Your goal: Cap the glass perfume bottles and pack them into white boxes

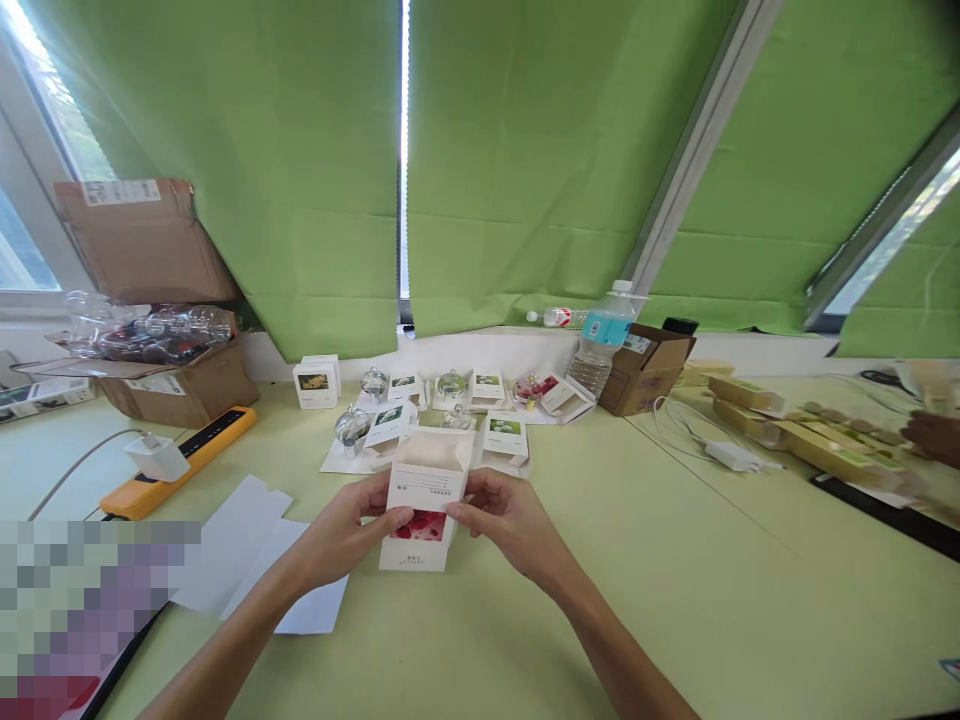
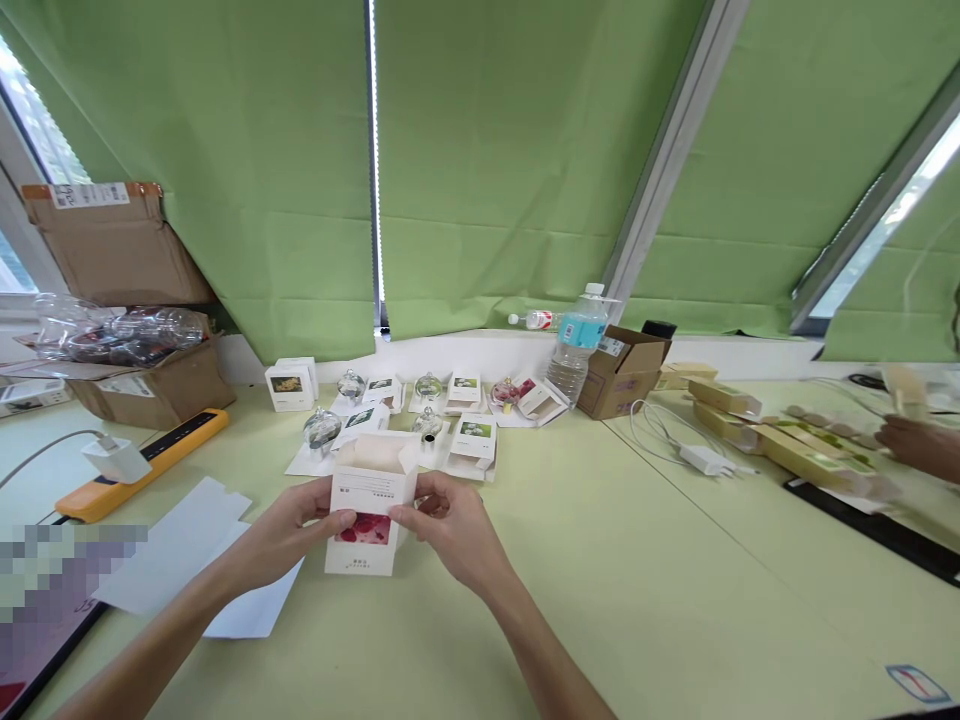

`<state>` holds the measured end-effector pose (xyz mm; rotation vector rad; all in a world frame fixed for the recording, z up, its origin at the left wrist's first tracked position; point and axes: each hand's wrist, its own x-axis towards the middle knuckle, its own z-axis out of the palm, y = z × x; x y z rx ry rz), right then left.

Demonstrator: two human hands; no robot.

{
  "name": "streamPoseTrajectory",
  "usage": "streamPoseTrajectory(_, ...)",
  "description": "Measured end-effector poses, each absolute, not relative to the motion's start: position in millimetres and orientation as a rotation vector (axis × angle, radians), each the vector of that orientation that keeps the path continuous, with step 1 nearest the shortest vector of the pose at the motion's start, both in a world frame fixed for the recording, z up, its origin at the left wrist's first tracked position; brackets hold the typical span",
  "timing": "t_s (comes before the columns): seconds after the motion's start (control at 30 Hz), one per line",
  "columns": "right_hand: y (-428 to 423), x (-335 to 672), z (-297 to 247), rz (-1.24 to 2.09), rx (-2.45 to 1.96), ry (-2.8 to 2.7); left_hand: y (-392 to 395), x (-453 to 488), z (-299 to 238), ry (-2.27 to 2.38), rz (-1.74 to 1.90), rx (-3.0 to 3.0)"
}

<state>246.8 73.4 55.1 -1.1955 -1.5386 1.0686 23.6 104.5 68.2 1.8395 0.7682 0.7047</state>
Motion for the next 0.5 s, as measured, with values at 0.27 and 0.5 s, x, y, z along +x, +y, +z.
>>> streamPoseTrajectory(0.27, 76.0, 245.7, 46.2, 1.032, -1.265, -1.486, 105.2, 22.6, 63.3, 0.735, 0.692, 1.820)
streamPoseTrajectory(0.5, 73.6, 245.9, 48.5, 1.006, -1.259, -1.487, 105.1, 20.9, 62.3, 0.745, 0.662, 1.803)
